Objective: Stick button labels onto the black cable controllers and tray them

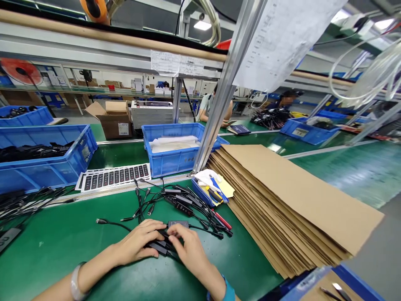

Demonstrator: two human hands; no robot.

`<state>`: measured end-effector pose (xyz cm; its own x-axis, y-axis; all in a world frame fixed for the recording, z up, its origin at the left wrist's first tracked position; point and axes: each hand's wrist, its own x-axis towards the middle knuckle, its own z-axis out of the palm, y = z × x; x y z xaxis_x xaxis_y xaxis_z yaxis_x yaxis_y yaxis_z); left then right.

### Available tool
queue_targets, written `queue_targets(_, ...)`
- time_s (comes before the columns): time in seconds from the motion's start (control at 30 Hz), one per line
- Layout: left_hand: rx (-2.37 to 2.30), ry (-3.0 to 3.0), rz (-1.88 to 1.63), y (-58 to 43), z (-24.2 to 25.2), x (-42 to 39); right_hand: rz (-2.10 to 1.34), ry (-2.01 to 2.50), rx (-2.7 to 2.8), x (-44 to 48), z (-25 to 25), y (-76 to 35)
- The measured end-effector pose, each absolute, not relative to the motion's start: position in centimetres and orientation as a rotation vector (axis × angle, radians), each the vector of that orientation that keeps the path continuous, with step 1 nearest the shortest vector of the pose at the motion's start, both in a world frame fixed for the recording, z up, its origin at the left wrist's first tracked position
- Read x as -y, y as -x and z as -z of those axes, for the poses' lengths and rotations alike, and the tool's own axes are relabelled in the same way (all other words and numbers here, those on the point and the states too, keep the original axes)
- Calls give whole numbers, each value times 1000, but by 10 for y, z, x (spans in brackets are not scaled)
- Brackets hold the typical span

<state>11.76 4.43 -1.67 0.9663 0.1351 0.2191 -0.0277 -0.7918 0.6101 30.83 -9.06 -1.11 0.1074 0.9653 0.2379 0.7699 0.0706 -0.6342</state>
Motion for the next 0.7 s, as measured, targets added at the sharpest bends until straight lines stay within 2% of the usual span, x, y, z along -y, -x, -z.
queue_targets(0.13, -87, -2493, -335, -118, 12, -41, -87, 1968, 1681, 84, 19, -329)
queue_targets(0.37, -98, -2657, -362, -120, 19, -36, -460, 1737, 1668, 77, 9, -316)
queue_targets(0.43, -78, -2668, -319, -120, 20, -36, -344, 1809, 1652, 70, 5, -323)
queue_targets(0.57, -53, -2745, -308, -122, 19, -36, 135, 2220, 1614, 55, 7, -342)
queue_targets(0.63, -57, -2829, -346, -122, 19, -37, 140, 2246, 1675, 55, 11, -341)
queue_targets(0.7, -69, -2893, -397, -122, 20, -38, -17, 2082, 1790, 57, 13, -334)
